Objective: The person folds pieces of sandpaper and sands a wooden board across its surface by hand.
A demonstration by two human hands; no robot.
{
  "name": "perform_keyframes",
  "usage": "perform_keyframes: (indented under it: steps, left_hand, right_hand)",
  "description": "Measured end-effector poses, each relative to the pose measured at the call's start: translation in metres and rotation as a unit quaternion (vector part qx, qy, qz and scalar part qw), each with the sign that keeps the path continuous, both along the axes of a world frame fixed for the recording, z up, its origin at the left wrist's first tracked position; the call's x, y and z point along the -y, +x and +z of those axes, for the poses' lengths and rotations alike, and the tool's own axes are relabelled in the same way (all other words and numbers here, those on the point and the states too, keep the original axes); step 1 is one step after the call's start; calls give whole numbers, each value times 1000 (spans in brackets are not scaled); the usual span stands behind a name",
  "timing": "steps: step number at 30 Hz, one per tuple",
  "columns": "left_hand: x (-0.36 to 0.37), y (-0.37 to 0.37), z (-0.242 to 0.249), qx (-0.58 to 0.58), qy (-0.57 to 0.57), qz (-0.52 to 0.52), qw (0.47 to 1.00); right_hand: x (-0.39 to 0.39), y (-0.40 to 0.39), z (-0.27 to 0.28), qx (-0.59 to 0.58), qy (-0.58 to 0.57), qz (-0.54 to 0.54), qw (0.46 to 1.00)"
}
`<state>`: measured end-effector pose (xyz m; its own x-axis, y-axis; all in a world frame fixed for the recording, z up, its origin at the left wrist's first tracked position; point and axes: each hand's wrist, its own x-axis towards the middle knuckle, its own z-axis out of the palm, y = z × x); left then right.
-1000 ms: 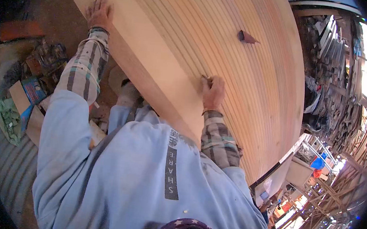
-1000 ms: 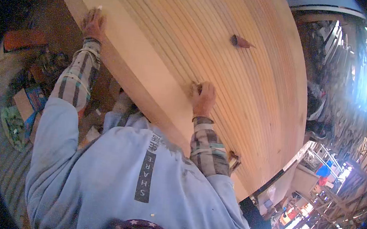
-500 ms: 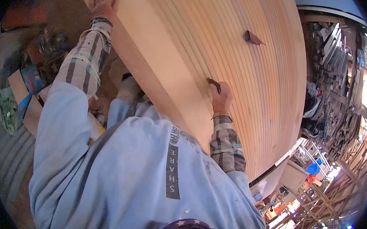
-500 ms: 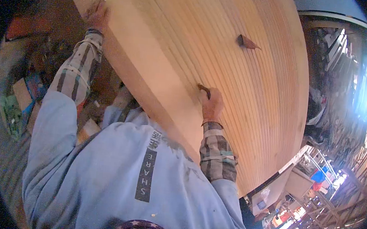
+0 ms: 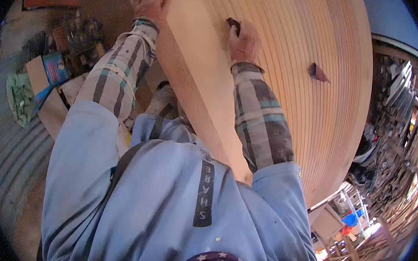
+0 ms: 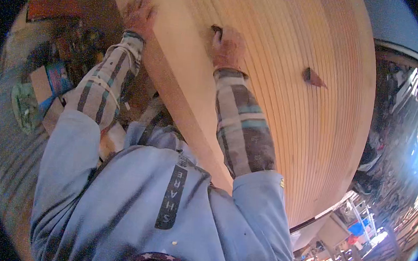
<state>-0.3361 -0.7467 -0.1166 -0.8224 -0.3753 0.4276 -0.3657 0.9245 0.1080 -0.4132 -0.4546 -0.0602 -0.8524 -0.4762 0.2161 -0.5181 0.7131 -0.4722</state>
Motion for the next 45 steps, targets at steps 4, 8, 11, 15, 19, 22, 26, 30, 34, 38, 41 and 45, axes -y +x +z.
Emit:
perform_keyframes:
  steps: [4,8,11,15,19,22,26,30,34,38,41,45]
  left_hand:
    - [7,-6,-6,-36,28,-14,999]
    - [-6,-3,12,-7,-10,0,1000]
    - [11,-5,-8,10,-57,7,998]
    - [-1,-3,-2,-14,14,23,1000]
    - [-13,0,23,11,15,26,999]
    - [-6,-2,22,2,55,15,998]
    - [-3,-1,8,6,53,14,998]
    - [-2,-2,1,27,-8,34,999]
    - [14,-3,-25,27,-6,22,999]
    - [-6,11,-21,76,-26,47,996]
    - [-4,8,-22,28,14,8,999]
    - [-7,9,-20,32,12,1,999]
  right_hand:
    - [-99,49,3,26,25,26,999]
    - [-263,151,26,87,94,-43,991]
    - [-267,156,31,88,103,-74,988]
    - [-151,86,12,79,41,-52,995]
    - [39,-23,-6,-11,-51,7,999]
    - [144,-89,-3,-2,-60,77,995]
    - [147,-94,-7,-13,72,44,996]
    - [-10,-14,-17,-50,-58,93,993]
    - [-201,117,27,-3,41,-9,999]
    - [-374,236,40,10,175,-109,979]
    - [-393,254,43,62,206,-176,961]
    - [-240,163,18,62,59,-138,987]
